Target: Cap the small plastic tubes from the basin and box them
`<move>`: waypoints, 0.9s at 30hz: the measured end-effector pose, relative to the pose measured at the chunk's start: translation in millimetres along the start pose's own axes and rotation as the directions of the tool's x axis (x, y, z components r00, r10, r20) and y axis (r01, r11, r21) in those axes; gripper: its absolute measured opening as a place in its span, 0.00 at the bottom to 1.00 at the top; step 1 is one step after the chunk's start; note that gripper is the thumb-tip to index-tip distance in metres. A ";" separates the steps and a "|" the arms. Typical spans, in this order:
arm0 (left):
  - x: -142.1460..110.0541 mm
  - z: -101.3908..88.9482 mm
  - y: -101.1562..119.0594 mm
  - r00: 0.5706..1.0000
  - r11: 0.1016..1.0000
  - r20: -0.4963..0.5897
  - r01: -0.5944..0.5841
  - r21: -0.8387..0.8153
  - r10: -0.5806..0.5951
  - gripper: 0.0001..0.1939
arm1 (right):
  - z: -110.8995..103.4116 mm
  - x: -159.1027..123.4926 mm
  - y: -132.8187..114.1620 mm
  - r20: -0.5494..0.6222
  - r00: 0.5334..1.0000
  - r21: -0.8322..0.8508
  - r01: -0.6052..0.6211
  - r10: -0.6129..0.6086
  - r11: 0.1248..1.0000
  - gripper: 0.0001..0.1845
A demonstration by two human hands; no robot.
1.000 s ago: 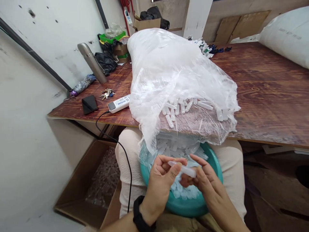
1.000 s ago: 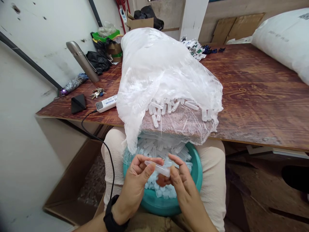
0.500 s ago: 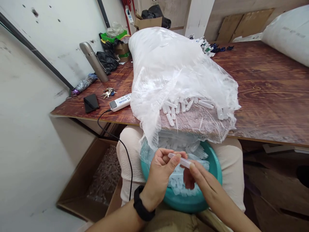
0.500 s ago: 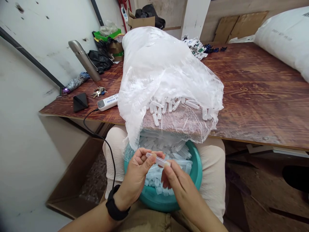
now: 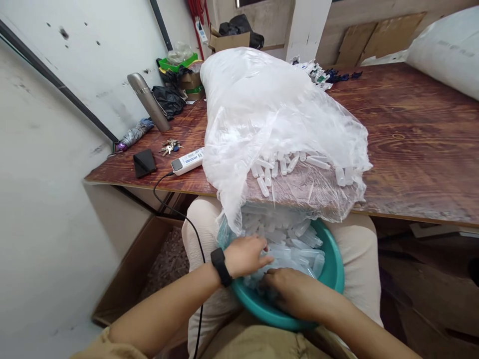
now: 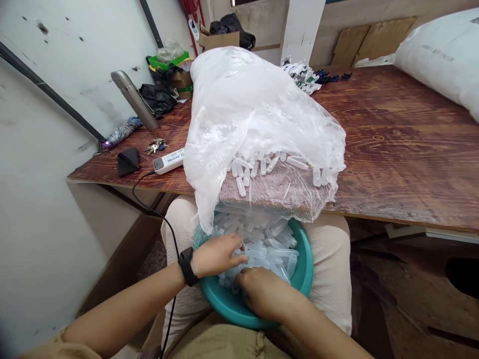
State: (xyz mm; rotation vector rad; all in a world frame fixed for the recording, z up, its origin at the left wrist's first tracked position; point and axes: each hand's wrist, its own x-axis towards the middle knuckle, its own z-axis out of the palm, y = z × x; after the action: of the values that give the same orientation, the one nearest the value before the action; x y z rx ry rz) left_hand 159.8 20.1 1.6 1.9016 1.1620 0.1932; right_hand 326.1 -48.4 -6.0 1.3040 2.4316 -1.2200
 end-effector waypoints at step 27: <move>-39.4 -8.2 11.5 0.988 0.738 0.153 0.128 -0.662 -0.034 0.25 | -11.7 -20.5 28.0 -0.636 0.759 0.445 0.216 0.137 0.869 0.13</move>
State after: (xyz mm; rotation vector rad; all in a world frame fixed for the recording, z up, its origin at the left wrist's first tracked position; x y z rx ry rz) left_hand 141.2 -7.9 26.6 1.1936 0.9107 0.3785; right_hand 362.6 -44.9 -5.7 2.1534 2.6710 -1.7204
